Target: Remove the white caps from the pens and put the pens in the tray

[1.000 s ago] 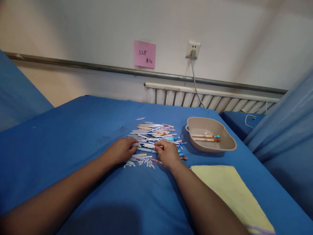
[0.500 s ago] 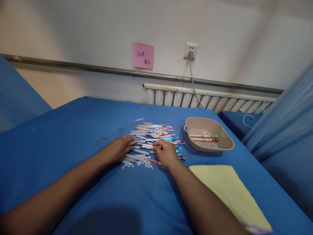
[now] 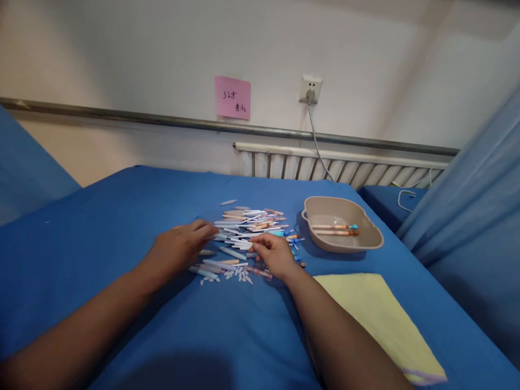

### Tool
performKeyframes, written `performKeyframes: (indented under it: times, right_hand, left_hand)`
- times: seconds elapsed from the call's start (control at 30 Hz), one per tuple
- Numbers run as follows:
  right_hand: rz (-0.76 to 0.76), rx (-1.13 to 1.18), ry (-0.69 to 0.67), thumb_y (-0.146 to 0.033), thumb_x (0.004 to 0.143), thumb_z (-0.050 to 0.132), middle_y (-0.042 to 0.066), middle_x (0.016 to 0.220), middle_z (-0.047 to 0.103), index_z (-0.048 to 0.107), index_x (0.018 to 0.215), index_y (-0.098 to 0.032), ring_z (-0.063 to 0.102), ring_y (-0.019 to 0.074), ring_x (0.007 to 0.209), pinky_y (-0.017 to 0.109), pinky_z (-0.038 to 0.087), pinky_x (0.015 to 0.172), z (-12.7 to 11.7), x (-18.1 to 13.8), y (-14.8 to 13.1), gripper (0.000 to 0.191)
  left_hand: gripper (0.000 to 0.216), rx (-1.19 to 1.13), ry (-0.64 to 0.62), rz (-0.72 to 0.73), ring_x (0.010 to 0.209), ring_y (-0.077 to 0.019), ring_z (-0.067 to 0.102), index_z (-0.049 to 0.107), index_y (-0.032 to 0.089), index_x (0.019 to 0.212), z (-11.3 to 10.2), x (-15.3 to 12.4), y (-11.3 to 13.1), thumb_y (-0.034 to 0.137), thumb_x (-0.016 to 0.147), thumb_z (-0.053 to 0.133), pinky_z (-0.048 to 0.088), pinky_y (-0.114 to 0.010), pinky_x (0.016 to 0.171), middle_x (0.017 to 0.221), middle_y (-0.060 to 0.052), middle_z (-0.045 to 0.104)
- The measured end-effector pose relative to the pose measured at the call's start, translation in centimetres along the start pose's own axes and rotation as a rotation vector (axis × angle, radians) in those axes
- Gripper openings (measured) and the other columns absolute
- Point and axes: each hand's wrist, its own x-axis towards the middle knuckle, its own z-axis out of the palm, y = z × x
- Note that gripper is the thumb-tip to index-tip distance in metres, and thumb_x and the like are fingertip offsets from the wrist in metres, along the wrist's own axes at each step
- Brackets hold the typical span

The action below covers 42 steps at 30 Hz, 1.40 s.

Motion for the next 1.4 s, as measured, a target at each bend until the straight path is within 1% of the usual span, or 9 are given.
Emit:
performKeyframes:
  times: [0.1, 0.2, 0.5, 0.7, 0.8, 0.93, 1.07, 1.2, 1.4]
  right_hand:
    - [0.002, -0.009, 0.010, -0.032, 0.068, 0.063, 0.000, 0.067, 0.066, 0.066, 0.082, -0.017, 0.048, 0.0073, 0.045, 0.020, 0.033, 0.042, -0.3, 0.1, 0.1, 0.021]
    - [-0.003, -0.017, 0.028, -0.033, 0.067, 0.063, 0.001, 0.066, 0.067, 0.065, 0.080, -0.017, 0.049, 0.0082, 0.046, 0.020, 0.033, 0.042, -0.6, 0.2, 0.2, 0.021]
    - [0.010, -0.041, 0.037, -0.036, 0.067, 0.062, 0.001, 0.066, 0.065, 0.064, 0.080, -0.017, 0.048, 0.0086, 0.047, 0.020, 0.033, 0.042, -0.9, 0.1, 0.1, 0.023]
    - [0.016, -0.044, 0.066, -0.036, 0.066, 0.062, 0.000, 0.067, 0.065, 0.062, 0.080, -0.016, 0.048, 0.0088, 0.047, 0.020, 0.033, 0.043, -1.0, 0.2, 0.3, 0.023]
    - [0.016, -0.056, 0.087, -0.036, 0.067, 0.062, 0.000, 0.067, 0.065, 0.063, 0.080, -0.017, 0.048, 0.0089, 0.047, 0.020, 0.033, 0.044, -1.1, 0.3, 0.6, 0.023]
    - [0.019, -0.060, 0.140, -0.038, 0.067, 0.061, 0.000, 0.066, 0.065, 0.063, 0.080, -0.017, 0.049, 0.0091, 0.046, 0.021, 0.034, 0.043, -1.2, 0.6, 0.9, 0.025]
    - [0.015, -0.060, 0.191, -0.040, 0.065, 0.061, 0.000, 0.065, 0.065, 0.063, 0.079, -0.017, 0.048, 0.0092, 0.044, 0.021, 0.035, 0.043, -1.2, 0.8, 0.9, 0.027]
    - [-0.029, -0.075, 0.186, -0.038, 0.067, 0.060, 0.000, 0.065, 0.065, 0.063, 0.079, -0.017, 0.049, 0.0094, 0.046, 0.021, 0.037, 0.045, -1.3, 1.0, 1.0, 0.024]
    - [-0.046, -0.081, 0.181, -0.037, 0.070, 0.058, 0.000, 0.066, 0.066, 0.063, 0.080, -0.017, 0.050, 0.0096, 0.046, 0.021, 0.038, 0.044, -1.4, 1.2, 1.3, 0.023]
  left_hand:
    - [0.027, 0.080, 0.025, 0.032, 0.075, -0.0212, 0.059, 0.060, 0.029, 0.102, -0.3, -0.3, -0.1, 0.014, 0.085, 0.044, 0.038, -0.030, 0.065, 0.107, -0.003, 0.063]
    - [0.027, 0.103, 0.027, 0.039, 0.076, -0.0218, 0.059, 0.060, 0.029, 0.102, -0.2, -0.4, -0.3, 0.014, 0.085, 0.045, 0.038, -0.031, 0.067, 0.108, -0.003, 0.062]
    - [0.024, -0.090, -0.043, -0.030, 0.087, -0.0244, 0.059, 0.061, 0.028, 0.100, 0.0, -0.3, -0.8, 0.017, 0.084, 0.047, 0.038, -0.034, 0.078, 0.110, -0.006, 0.061]
    - [0.017, -0.132, -0.145, 0.001, 0.074, -0.0216, 0.057, 0.063, 0.023, 0.088, 1.5, -0.4, -1.3, 0.023, 0.084, 0.046, 0.038, -0.031, 0.068, 0.090, -0.006, 0.062]
    - [0.020, -0.205, -0.191, 0.053, 0.074, -0.0195, 0.058, 0.062, 0.021, 0.085, 2.2, -0.3, -1.2, 0.023, 0.086, 0.042, 0.039, -0.028, 0.067, 0.092, -0.005, 0.063]
    - [0.024, -0.332, -0.143, 0.080, 0.085, -0.0181, 0.058, 0.062, 0.023, 0.094, 3.0, 0.5, -0.3, 0.028, 0.089, 0.039, 0.041, -0.025, 0.074, 0.101, -0.005, 0.061]
    - [0.025, -0.329, -0.116, 0.037, 0.087, -0.0192, 0.058, 0.063, 0.023, 0.091, 4.0, 2.0, 1.5, 0.034, 0.089, 0.040, 0.041, -0.027, 0.077, 0.092, -0.005, 0.063]
    - [0.022, -0.251, -0.124, -0.031, 0.083, -0.0224, 0.060, 0.064, 0.022, 0.088, 4.9, 3.2, 2.9, 0.039, 0.082, 0.052, 0.041, -0.029, 0.071, 0.091, -0.007, 0.067]
    - [0.021, -0.288, -0.158, -0.068, 0.073, -0.0209, 0.061, 0.065, 0.021, 0.075, 5.3, 4.4, 3.2, 0.039, 0.079, 0.055, 0.037, -0.027, 0.061, 0.079, -0.005, 0.068]
